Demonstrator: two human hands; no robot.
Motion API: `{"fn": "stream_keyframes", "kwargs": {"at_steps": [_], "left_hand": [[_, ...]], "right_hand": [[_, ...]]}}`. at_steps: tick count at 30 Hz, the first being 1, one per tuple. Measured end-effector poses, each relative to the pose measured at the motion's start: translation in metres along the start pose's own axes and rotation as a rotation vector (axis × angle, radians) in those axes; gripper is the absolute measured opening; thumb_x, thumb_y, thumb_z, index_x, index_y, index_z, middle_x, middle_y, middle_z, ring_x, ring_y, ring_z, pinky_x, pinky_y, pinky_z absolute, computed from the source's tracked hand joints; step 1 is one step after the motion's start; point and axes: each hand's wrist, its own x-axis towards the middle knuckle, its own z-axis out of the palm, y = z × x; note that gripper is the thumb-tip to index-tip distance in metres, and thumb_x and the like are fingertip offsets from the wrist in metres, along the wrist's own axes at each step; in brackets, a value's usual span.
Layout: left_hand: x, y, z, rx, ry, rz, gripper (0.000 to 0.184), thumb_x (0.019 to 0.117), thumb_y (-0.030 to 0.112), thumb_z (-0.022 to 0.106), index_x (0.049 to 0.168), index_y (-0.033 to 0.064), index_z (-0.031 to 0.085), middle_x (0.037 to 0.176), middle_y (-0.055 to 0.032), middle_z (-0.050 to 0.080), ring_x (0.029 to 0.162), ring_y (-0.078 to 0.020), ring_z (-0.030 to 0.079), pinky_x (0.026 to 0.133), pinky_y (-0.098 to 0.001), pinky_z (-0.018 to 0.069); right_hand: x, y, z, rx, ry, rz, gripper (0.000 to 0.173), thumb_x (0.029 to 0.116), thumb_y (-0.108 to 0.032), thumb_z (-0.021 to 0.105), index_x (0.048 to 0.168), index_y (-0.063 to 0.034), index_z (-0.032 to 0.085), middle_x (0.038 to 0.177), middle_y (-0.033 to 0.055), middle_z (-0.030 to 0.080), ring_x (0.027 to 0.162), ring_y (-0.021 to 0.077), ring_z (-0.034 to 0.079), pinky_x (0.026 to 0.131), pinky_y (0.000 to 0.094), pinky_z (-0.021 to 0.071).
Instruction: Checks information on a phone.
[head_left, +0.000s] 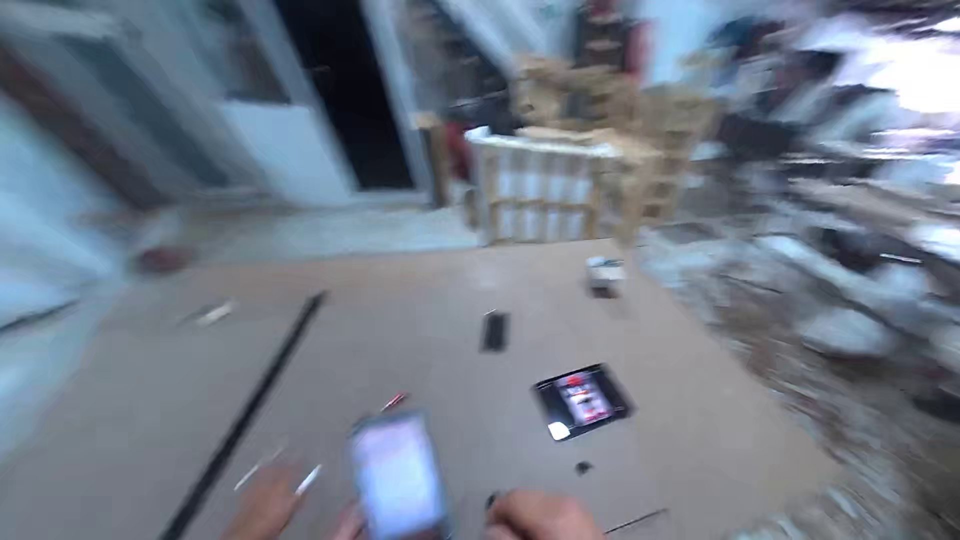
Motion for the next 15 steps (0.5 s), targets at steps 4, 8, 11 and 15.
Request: {"fn": "stream_keyframes", "kwargs": {"at_steps": [4, 8, 11, 15], "left_hand": [[0.000, -0.008, 0.020, -0.062, 0.611, 0.077, 0.041, 0.1093, 0.022, 0.033, 0.117, 0.0003, 0.066, 0.105, -0.0188, 0.073, 0.096, -0.0265, 0.072, 0.087, -0.0478, 0.0601], [-0.003, 0.007, 0.026, 0.025, 0.639, 0.052, 0.040, 0.1091, 0.028, 0.038, 0.124, 0.0040, 0.067, 0.110, -0.0170, 0.072, 0.099, -0.0241, 0.072, 0.087, -0.0451, 0.0596], [-0.007, 0.009, 0.029, -0.037, 0.705, 0.083, 0.036, 0.1075, 0.022, 0.043, 0.123, 0.0005, 0.067, 0.106, -0.0181, 0.073, 0.097, -0.0235, 0.072, 0.086, -0.0423, 0.0605], [-0.010, 0.013, 0.027, -0.020, 0.702, 0.111, 0.035, 0.1086, 0.021, 0.043, 0.121, -0.0001, 0.068, 0.108, -0.0179, 0.072, 0.099, -0.0225, 0.072, 0.090, -0.0414, 0.0590]], "right_hand": [[0.022, -0.034, 0.023, -0.298, -0.124, -0.223, 0.050, 0.1026, -0.041, 0.058, 0.138, -0.0057, 0.063, 0.066, -0.0030, 0.064, 0.053, 0.0109, 0.058, 0.047, 0.0329, 0.0511], [0.040, -0.061, 0.059, -0.534, -0.217, -0.260, 0.068, 0.0985, -0.054, 0.056, 0.146, -0.0046, 0.055, 0.058, -0.0014, 0.058, 0.046, 0.0176, 0.057, 0.042, 0.0388, 0.0472], [0.054, -0.075, 0.072, -0.623, -0.277, -0.212, 0.073, 0.0967, -0.056, 0.056, 0.152, -0.0087, 0.048, 0.059, -0.0036, 0.061, 0.049, 0.0172, 0.061, 0.044, 0.0387, 0.0493], [0.072, -0.093, 0.076, -0.719, -0.444, -0.071, 0.081, 0.0975, -0.061, 0.052, 0.159, -0.0104, 0.037, 0.061, -0.0012, 0.062, 0.056, 0.0203, 0.064, 0.050, 0.0407, 0.0510]]}}
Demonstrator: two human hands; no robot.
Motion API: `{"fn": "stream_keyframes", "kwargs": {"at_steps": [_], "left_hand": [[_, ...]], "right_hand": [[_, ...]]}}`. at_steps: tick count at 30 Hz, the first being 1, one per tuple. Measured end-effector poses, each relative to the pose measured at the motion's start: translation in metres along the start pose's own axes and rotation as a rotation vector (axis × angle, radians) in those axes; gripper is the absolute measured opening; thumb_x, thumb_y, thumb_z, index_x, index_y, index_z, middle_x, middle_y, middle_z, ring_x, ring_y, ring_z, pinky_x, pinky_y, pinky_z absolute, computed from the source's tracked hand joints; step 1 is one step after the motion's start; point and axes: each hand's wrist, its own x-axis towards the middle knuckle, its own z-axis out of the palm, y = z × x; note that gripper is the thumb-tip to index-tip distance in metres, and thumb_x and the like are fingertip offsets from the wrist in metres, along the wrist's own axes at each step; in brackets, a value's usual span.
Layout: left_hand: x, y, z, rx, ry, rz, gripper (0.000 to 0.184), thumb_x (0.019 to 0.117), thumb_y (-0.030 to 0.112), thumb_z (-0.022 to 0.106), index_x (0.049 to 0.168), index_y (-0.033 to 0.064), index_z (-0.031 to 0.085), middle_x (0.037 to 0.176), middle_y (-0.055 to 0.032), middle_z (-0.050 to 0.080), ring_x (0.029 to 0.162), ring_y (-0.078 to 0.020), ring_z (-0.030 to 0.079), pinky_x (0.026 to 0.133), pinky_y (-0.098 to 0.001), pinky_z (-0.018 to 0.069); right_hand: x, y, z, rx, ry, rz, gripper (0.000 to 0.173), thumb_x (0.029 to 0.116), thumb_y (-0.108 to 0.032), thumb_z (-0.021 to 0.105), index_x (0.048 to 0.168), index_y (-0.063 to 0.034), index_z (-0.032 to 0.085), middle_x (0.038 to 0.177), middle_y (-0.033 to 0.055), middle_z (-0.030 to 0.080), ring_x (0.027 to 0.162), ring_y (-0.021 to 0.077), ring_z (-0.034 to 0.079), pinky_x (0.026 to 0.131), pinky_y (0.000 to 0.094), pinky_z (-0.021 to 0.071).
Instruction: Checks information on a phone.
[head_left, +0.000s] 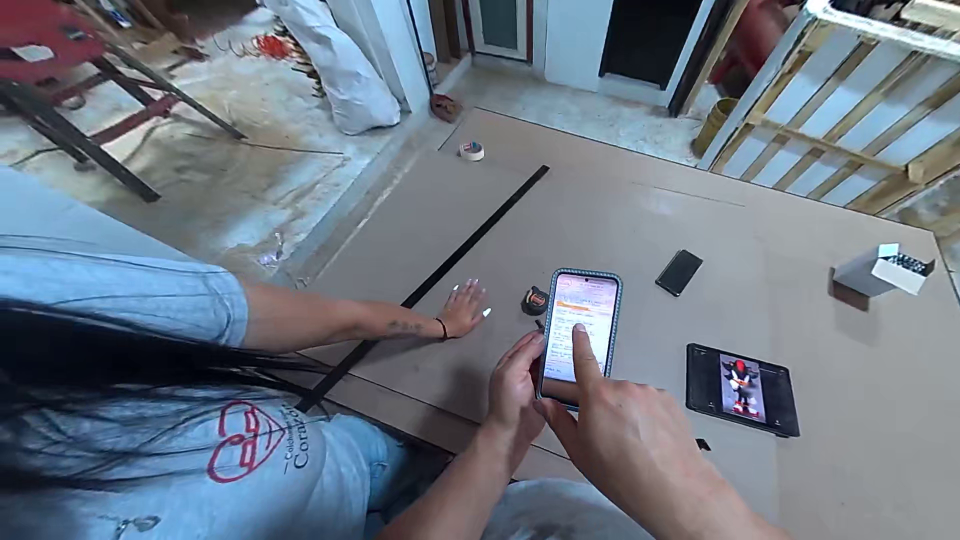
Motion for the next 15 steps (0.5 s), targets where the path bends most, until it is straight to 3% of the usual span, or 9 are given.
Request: {"fn": "stream_keyframes", "kwargs": {"at_steps": [3, 15], "left_hand": [[-0.0010, 0.0023, 0.0017, 0.004, -0.007, 0.010, 0.037, 0.1093, 0.023, 0.040, 0.119, 0.0014, 0.069, 0.104, -0.0157, 0.073, 0.095, -0.0200, 0.072, 0.086, -0.0388, 0.0599], [-0.0037, 0.0032, -0.0035, -0.010, -0.088, -0.028, 0.040, 0.1105, 0.030, 0.038, 0.125, 0.0066, 0.067, 0.109, -0.0136, 0.072, 0.096, -0.0184, 0.072, 0.086, -0.0374, 0.0603]], "right_hand": [[0.0065, -0.0033, -0.0041, -0.030, -0.089, 0.034, 0.086, 0.0975, -0.064, 0.050, 0.161, -0.0088, 0.031, 0.065, -0.0005, 0.064, 0.060, 0.0212, 0.066, 0.054, 0.0410, 0.0526], [0.0106, -0.0026, -0.0089, -0.072, -0.071, 0.044, 0.088, 0.0956, -0.064, 0.053, 0.159, -0.0064, 0.033, 0.062, -0.0005, 0.062, 0.058, 0.0210, 0.065, 0.052, 0.0400, 0.0518]]}}
